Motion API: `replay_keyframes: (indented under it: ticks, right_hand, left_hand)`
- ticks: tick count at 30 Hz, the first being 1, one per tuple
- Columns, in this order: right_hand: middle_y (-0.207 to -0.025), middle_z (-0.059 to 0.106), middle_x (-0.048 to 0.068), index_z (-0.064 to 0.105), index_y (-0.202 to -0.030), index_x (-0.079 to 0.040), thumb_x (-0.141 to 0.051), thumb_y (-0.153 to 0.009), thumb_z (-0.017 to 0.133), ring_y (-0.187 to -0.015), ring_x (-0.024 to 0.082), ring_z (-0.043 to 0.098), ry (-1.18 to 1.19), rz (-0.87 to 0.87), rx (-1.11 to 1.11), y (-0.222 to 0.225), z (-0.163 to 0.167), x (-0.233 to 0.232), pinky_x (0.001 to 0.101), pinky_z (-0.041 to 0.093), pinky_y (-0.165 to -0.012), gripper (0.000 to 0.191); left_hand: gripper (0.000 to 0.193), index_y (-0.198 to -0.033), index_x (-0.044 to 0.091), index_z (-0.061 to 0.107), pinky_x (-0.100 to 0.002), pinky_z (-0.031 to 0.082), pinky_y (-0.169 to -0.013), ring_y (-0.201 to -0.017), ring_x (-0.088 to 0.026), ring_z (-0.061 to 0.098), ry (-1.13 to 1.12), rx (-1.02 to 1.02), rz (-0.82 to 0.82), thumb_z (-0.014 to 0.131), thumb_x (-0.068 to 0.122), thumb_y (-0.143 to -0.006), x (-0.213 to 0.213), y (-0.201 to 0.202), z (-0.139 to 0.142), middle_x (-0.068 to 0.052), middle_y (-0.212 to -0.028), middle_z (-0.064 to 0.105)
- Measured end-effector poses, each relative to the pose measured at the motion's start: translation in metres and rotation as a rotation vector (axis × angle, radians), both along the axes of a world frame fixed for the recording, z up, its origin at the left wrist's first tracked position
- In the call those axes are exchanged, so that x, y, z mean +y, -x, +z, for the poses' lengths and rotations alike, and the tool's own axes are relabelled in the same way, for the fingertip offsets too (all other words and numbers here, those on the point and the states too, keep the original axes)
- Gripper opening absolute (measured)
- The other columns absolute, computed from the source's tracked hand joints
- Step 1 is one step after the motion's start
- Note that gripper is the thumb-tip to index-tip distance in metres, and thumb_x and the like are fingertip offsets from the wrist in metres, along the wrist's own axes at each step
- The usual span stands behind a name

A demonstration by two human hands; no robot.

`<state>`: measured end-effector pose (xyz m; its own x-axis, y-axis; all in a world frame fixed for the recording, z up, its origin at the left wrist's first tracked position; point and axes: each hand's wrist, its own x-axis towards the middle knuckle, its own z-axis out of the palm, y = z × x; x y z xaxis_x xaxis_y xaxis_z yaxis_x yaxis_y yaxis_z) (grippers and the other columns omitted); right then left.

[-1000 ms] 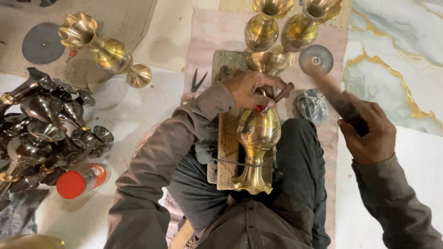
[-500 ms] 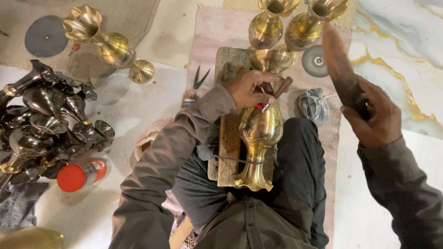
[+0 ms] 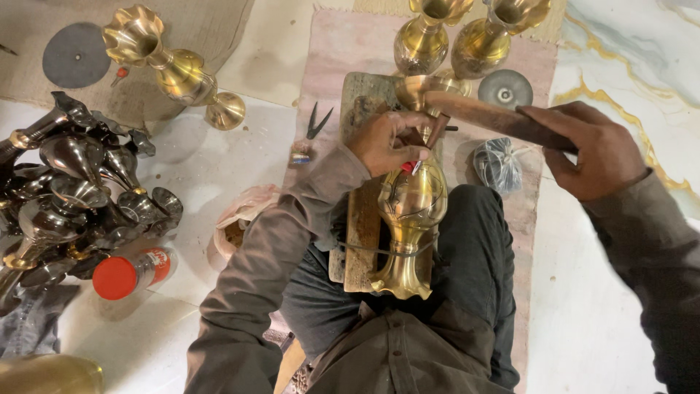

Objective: The person sits on the floor with a brass vase held against a wooden block and engraves a decorative pattern onto its surface with a small hand tool, periodically tapping the tool with a wooden mallet and repositioning the vase to continue the design.

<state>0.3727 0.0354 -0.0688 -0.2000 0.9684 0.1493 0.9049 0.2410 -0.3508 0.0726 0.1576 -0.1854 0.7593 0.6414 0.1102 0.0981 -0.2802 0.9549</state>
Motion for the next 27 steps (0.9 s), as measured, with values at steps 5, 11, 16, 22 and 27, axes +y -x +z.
replay_keyframes:
  ticks: [5, 11, 16, 22, 27]
  right_hand:
    - [-0.109, 0.068, 0.018, 0.062, -0.149, -0.012, -0.005, -0.088, 0.072, -0.089, 0.033, 0.071, 0.001, 0.014, -0.085, -0.007, -0.002, 0.015, 0.0438, 0.059, -0.081, 0.062]
    - [-0.119, 0.069, 0.018, 0.062, -0.147, -0.013, -0.006, -0.085, 0.073, -0.092, 0.033, 0.071, 0.015, 0.08, -0.007, -0.011, -0.002, 0.025, 0.043, 0.059, -0.082, 0.063]
    - [-0.12, 0.069, 0.019, 0.064, -0.146, -0.013, -0.003, -0.088, 0.07, -0.094, 0.036, 0.072, 0.009, 0.095, -0.091, -0.011, -0.003, 0.03, 0.044, 0.06, -0.084, 0.06]
    - [-0.118, 0.07, 0.019, 0.066, -0.145, -0.014, 0.001, -0.085, 0.068, -0.095, 0.037, 0.072, 0.022, 0.182, -0.168, -0.006, 0.001, 0.039, 0.045, 0.06, -0.086, 0.063]
    - [-0.118, 0.068, 0.019, 0.061, -0.147, -0.013, -0.003, -0.085, 0.069, -0.097, 0.038, 0.07, -0.022, 0.173, -0.143, 0.002, 0.006, 0.043, 0.0457, 0.059, -0.085, 0.063]
  left_hand:
    - [0.052, -0.136, 0.001, 0.062, -0.036, 0.064, -0.09, -0.1, -0.019, 0.075, 0.072, -0.125, 0.106, 0.081, 0.015, -0.09, -0.009, 0.003, -0.008, -0.014, -0.123, 0.073]
    - [0.061, -0.141, 0.001, 0.058, -0.036, 0.064, -0.092, -0.095, -0.02, 0.075, 0.006, -0.031, 0.143, 0.082, 0.02, -0.089, -0.007, 0.001, -0.015, -0.015, -0.119, 0.074]
    - [0.063, -0.142, 0.002, 0.058, -0.034, 0.064, -0.092, -0.094, -0.02, 0.078, -0.021, 0.013, 0.174, 0.082, 0.026, -0.089, -0.012, 0.006, -0.016, -0.014, -0.113, 0.078]
    - [0.061, -0.141, 0.0, 0.058, -0.034, 0.062, -0.091, -0.098, -0.02, 0.075, -0.021, -0.081, 0.218, 0.084, 0.022, -0.09, -0.016, 0.003, -0.022, -0.017, -0.117, 0.074]
    - [0.055, -0.14, 0.001, 0.062, -0.031, 0.063, -0.082, -0.087, -0.015, 0.073, 0.199, -0.108, 0.235, 0.08, 0.017, -0.09, -0.024, 0.005, -0.026, -0.012, -0.103, 0.077]
